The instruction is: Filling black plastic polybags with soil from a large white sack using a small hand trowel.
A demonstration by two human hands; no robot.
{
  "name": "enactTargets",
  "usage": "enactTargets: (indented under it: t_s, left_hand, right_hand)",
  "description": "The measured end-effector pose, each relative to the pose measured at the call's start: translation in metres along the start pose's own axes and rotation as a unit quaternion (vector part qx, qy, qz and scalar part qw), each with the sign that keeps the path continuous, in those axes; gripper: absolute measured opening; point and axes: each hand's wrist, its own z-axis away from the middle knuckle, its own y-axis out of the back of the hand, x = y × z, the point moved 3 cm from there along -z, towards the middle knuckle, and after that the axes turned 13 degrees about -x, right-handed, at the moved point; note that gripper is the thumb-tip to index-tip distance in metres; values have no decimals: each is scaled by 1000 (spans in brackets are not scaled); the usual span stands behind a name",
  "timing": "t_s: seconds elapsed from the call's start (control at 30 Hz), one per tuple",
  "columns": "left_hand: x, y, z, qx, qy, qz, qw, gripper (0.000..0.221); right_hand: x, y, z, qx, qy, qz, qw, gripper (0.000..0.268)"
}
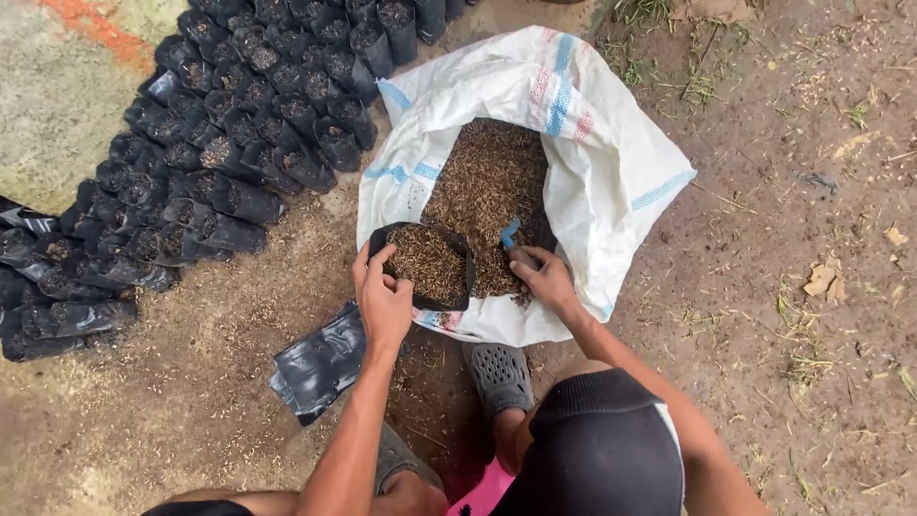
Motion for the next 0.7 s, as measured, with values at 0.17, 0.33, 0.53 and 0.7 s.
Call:
enactTargets:
  t_s: [0.17,0.33,0.53,0.7]
  left_hand:
    - [-20,-7,-8,29,9,-30,999,59]
    - [-4,1,0,-7,27,-49,998,65]
    - [-8,9,-5,-55,49,-75,994,74]
    - [-8,12,-9,-74,52,-31,995,78]
  right_hand:
    - [-23,3,22,-10,-1,7,1000,54]
    - [-24,13,26,-19,5,72,997,54]
    - [-48,28,36,-20,33,140,989,51]
    - [-122,42,75,-23,63,212,975,49]
